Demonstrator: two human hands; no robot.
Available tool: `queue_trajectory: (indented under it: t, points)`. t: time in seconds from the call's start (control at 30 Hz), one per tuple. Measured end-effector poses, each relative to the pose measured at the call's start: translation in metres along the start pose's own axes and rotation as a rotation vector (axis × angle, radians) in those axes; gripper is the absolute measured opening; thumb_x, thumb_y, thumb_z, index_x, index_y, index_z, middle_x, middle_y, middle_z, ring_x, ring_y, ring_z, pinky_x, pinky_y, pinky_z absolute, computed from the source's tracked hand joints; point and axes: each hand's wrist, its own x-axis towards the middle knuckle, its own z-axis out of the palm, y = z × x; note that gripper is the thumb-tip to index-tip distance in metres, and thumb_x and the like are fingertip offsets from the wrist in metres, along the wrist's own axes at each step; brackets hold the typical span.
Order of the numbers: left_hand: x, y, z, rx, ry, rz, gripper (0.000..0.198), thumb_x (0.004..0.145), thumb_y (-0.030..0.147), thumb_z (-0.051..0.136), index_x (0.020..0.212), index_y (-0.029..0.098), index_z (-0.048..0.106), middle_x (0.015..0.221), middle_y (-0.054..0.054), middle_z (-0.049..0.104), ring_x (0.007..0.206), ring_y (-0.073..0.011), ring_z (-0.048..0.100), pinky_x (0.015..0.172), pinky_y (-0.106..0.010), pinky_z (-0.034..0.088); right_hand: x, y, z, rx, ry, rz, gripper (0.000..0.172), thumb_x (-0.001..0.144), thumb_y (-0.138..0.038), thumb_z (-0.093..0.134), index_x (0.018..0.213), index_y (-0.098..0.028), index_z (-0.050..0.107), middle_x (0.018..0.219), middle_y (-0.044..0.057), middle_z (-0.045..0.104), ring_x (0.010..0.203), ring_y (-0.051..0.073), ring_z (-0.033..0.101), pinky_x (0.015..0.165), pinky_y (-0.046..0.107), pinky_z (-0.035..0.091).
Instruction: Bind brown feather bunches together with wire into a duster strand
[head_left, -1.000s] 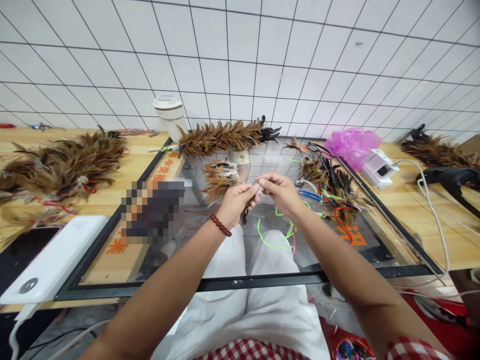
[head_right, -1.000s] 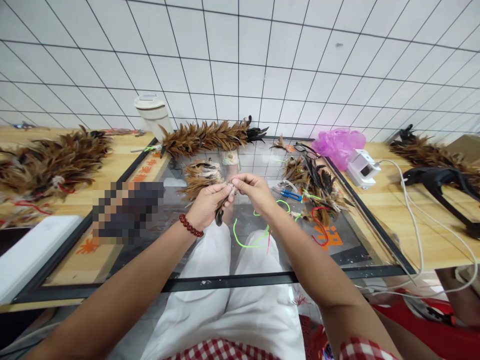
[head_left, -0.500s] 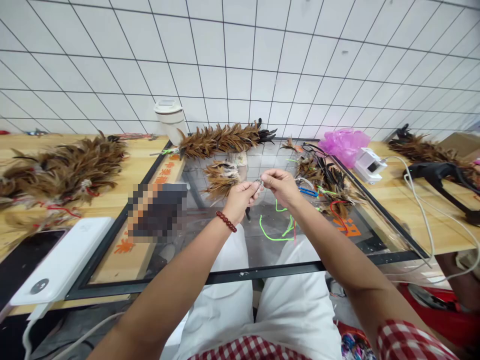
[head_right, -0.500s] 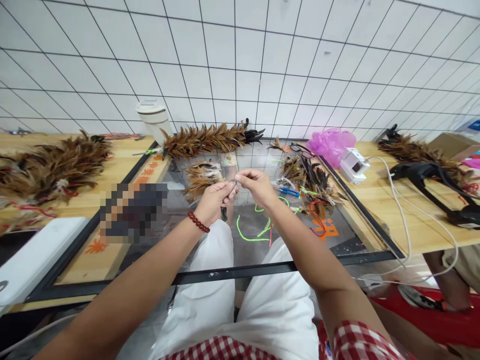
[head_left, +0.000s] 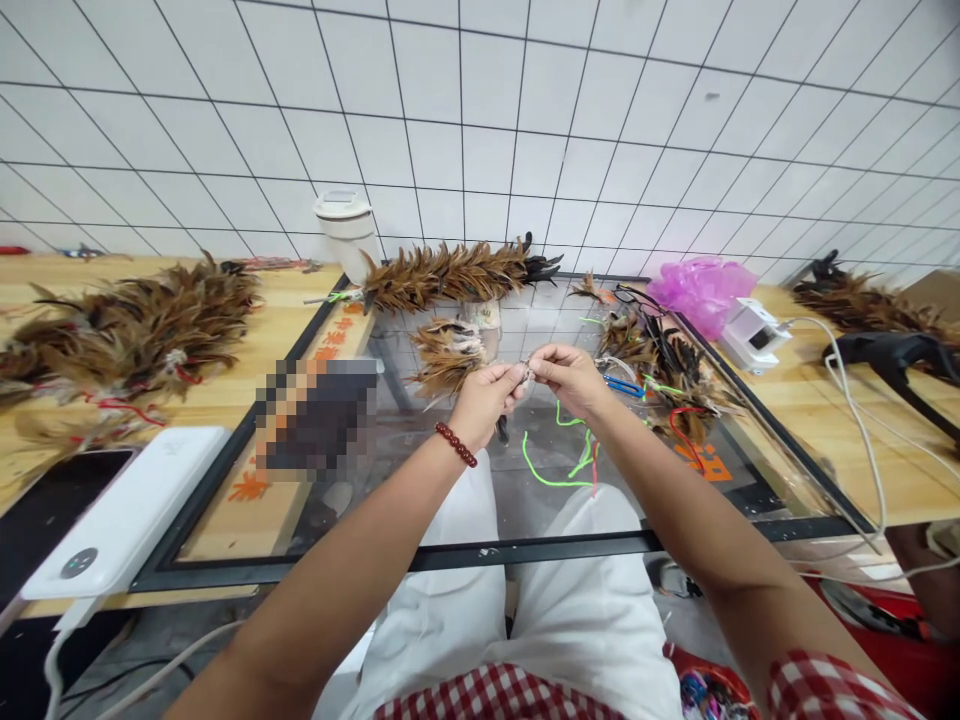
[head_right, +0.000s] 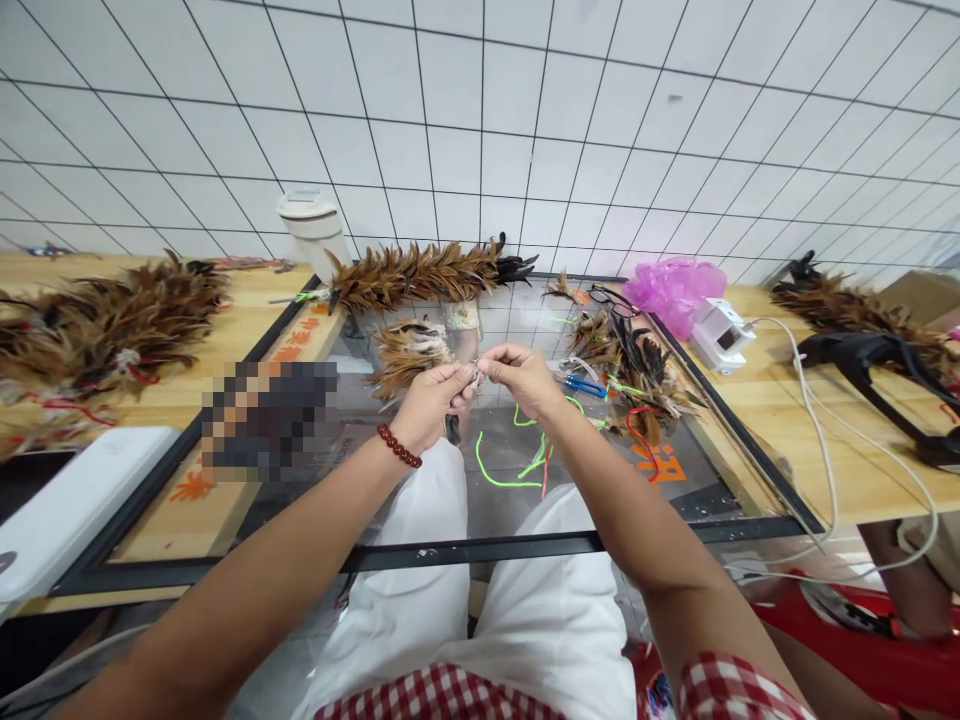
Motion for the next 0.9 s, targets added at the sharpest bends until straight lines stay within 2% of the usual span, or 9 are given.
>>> queue_trajectory:
  t: [0.07,0.2,0.47,0.57,0.67,0.77,0.83,0.9]
  points:
    - [0.0004,-0.0017,-0.0004,0.023,0.022,-0.003,0.032,0.063,0.039,0.075,0.068,0.01,0.062,0.051,0.002,0.049,0.042,-0.0019,0.033,0.04,-0.016,0.019,-0.0009,-0.0018,-0.0003,-0.043,-0.019,-0.024,0.022,0.058,-0.031,0.081,0.066,-0.017,0.066,0.06,-0.003,0.059,0.056,0.007,0.046,0.055,0.023,0.036]
    - [0.0,-0.0027,-0.0001,0.049,0.042,-0.005,0.031,0.063,0.039,0.075,0.064,0.01,0.062,0.052,0.002,0.049,0.043,-0.0021,0.035,0.04,-0.016,0.02,-0.002,-0.0044,0.0028,-0.042,0.036,-0.047,0.022,0.063,-0.034,0.078,0.072,-0.018,0.067,0.059,-0.004,0.055,0.053,0.007,0.042,0.054,0.023,0.034]
    - [-0.0013,-0.0007,0.0002,-0.01,0.02,-0.021,0.036,0.059,0.041,0.078,0.068,0.009,0.063,0.05,0.002,0.049,0.041,-0.0017,0.034,0.039,-0.016,0.018,-0.0015,-0.0031,0.0039,-0.053,0.02,-0.006,0.025,0.059,-0.037,0.08,0.065,-0.017,0.067,0.056,-0.003,0.055,0.054,0.007,0.042,0.055,0.023,0.034]
    - [-0.0017,0.0018,0.0003,-0.061,0.002,-0.024,0.039,0.057,0.042,0.079,0.066,0.009,0.061,0.051,0.003,0.048,0.041,-0.0009,0.032,0.039,-0.015,0.017,-0.0011,-0.004,0.0005,-0.01,-0.025,-0.007,0.031,0.063,-0.041,0.077,0.085,-0.019,0.072,0.062,-0.004,0.055,0.055,0.006,0.042,0.056,0.023,0.035]
    - [-0.0022,0.0036,0.0004,-0.109,-0.003,-0.03,0.041,0.054,0.042,0.081,0.065,0.009,0.059,0.051,0.003,0.048,0.041,-0.0007,0.033,0.039,-0.014,0.017,-0.0022,-0.0045,-0.0006,-0.026,-0.175,0.011,0.041,0.064,-0.039,0.078,0.1,-0.022,0.071,0.071,-0.002,0.059,0.061,0.007,0.048,0.061,0.024,0.039]
    - [-0.0028,0.0037,-0.0002,-0.125,-0.015,-0.059,0.039,0.054,0.04,0.082,0.066,0.01,0.059,0.051,0.003,0.048,0.041,-0.0009,0.033,0.039,-0.014,0.018,-0.003,-0.0041,0.0019,-0.117,-0.194,-0.047,0.031,0.065,-0.037,0.078,0.091,-0.022,0.074,0.078,0.0,0.063,0.07,0.01,0.054,0.066,0.026,0.042]
    - [-0.0032,0.0037,-0.0008,-0.11,-0.037,-0.081,0.037,0.056,0.038,0.081,0.066,0.01,0.059,0.052,0.002,0.05,0.042,-0.0011,0.034,0.039,-0.014,0.019,-0.0028,-0.0045,0.0039,-0.167,-0.13,-0.132,0.022,0.065,-0.038,0.077,0.077,-0.02,0.074,0.075,0.001,0.063,0.071,0.012,0.055,0.068,0.027,0.043]
    - [-0.0035,0.0041,-0.001,-0.078,-0.071,-0.096,0.035,0.059,0.039,0.079,0.07,0.01,0.062,0.058,0.0,0.055,0.045,-0.0028,0.04,0.041,-0.015,0.025,-0.0023,-0.0059,0.0049,-0.195,-0.059,-0.183,0.022,0.065,-0.039,0.078,0.066,-0.019,0.07,0.067,-0.001,0.059,0.065,0.011,0.054,0.066,0.027,0.043]
